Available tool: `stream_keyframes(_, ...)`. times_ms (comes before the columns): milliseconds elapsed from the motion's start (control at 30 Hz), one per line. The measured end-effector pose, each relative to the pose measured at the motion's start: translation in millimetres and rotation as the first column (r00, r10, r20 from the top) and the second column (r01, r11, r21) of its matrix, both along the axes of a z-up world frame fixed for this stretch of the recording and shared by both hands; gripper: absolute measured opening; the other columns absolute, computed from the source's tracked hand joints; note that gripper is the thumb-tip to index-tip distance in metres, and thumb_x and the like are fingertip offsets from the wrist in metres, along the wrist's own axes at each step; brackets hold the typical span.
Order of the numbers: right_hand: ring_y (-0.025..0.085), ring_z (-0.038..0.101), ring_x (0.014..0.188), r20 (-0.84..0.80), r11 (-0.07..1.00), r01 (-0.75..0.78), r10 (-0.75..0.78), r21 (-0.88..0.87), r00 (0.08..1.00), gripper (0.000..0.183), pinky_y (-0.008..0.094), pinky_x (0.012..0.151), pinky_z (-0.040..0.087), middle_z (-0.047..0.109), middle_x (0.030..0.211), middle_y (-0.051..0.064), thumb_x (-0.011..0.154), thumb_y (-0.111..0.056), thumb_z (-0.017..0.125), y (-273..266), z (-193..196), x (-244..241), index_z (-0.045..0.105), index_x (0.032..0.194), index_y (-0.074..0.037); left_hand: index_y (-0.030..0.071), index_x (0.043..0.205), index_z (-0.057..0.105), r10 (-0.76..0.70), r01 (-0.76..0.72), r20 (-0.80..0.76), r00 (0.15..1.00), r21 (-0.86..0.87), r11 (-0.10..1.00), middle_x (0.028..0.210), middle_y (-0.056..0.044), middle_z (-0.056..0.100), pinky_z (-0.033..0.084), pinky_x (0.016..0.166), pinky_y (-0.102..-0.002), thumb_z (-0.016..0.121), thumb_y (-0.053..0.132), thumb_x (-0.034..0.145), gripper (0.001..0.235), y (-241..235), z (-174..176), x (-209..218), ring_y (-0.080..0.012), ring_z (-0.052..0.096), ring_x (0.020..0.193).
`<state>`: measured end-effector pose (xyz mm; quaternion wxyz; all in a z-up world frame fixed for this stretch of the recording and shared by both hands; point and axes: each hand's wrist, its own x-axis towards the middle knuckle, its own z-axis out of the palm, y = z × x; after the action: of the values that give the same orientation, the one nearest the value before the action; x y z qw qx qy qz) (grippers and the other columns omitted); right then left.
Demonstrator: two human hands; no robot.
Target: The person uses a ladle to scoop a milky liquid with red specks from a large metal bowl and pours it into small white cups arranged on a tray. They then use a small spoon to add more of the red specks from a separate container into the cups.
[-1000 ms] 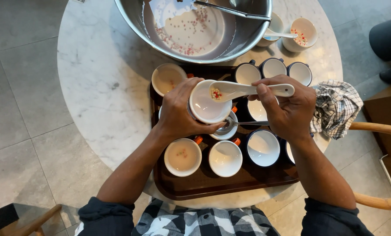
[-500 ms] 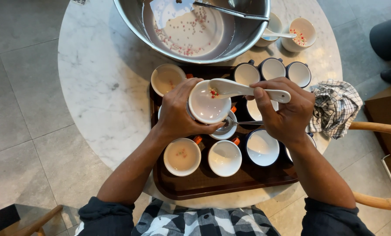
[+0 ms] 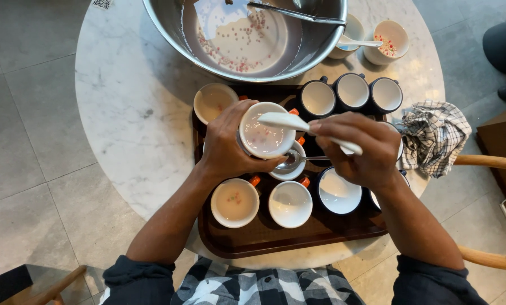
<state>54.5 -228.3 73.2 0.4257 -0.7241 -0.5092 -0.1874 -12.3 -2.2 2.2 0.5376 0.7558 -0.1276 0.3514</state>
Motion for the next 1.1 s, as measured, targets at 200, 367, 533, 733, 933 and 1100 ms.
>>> stream_keyframes(200,0.032,0.076,0.079,0.069,0.989,-0.132,0.128,0.061,0.989,0.008,0.041,0.070,0.061,0.076,0.093,0.022,0.093,0.000,0.072,8.0,16.3,-2.9,0.080,0.095,0.001,-0.004,0.120,0.063,0.008,-0.008,-0.014,1.000,0.021,1.000,0.113,-0.022,0.068,0.057,0.098,-0.047,0.100,0.043,0.059,0.085,2.8,-6.6,3.6,-0.0389,0.071,0.107)
stream_keyframes(367,0.031,0.074,0.081,0.043,0.996,-0.040,0.036,0.084,0.998,0.010,0.036,0.067,0.058,0.073,0.099,0.023,0.099,0.000,0.067,-46.2,9.3,29.8,0.075,0.104,0.002,-0.003,0.123,0.062,0.058,-0.054,-0.023,0.998,0.134,0.989,0.117,-0.020,0.069,0.058,0.097,-0.047,0.100,0.048,0.059,0.090,5.7,-8.5,1.4,-0.0377,0.071,0.110)
stream_keyframes(533,0.031,0.064,0.083,0.145,0.972,0.216,-0.229,0.096,0.963,0.018,0.040,0.074,0.048,0.068,0.104,0.027,0.112,-0.006,0.065,-107.8,26.3,72.3,0.074,0.115,0.010,-0.006,0.125,0.060,0.107,-0.103,-0.004,0.994,0.225,0.969,0.124,-0.022,0.069,0.058,0.100,-0.046,0.101,0.052,0.056,0.099,8.3,-6.5,2.4,-0.0373,0.070,0.113)
stream_keyframes(733,0.037,0.070,0.080,-0.190,0.892,0.422,-0.392,0.160,0.900,0.021,0.043,0.075,0.062,0.067,0.094,0.033,0.125,0.007,0.060,-160.5,-5.2,159.0,0.069,0.124,0.026,-0.003,0.127,0.059,0.111,-0.096,-0.048,0.993,0.256,0.962,0.125,-0.020,0.069,0.061,0.097,-0.044,0.099,0.048,0.060,0.093,11.6,-5.0,6.3,-0.0345,0.071,0.111)
stream_keyframes(933,0.022,0.078,0.073,-0.625,0.796,0.601,-0.434,0.071,0.648,0.021,0.029,0.070,0.072,0.074,0.086,0.015,0.110,-0.013,0.066,-179.7,-52.9,229.2,0.076,0.109,0.005,-0.003,0.125,0.060,0.173,-0.134,-0.125,0.977,0.275,0.952,0.122,-0.018,0.069,0.059,0.096,-0.042,0.096,0.047,0.057,0.091,8.6,-8.6,9.3,-0.0326,0.070,0.110)
stream_keyframes(1100,0.017,0.078,0.068,-0.477,0.767,0.623,-0.610,-0.154,0.633,0.013,0.024,0.058,0.066,0.075,0.080,0.016,0.105,-0.004,0.066,-176.5,-70.2,251.1,0.075,0.101,0.006,-0.004,0.126,0.060,0.183,-0.132,-0.144,0.972,0.306,0.943,0.122,-0.019,0.069,0.059,0.094,-0.044,0.093,0.053,0.057,0.096,11.0,-16.7,12.3,-0.0352,0.070,0.110)
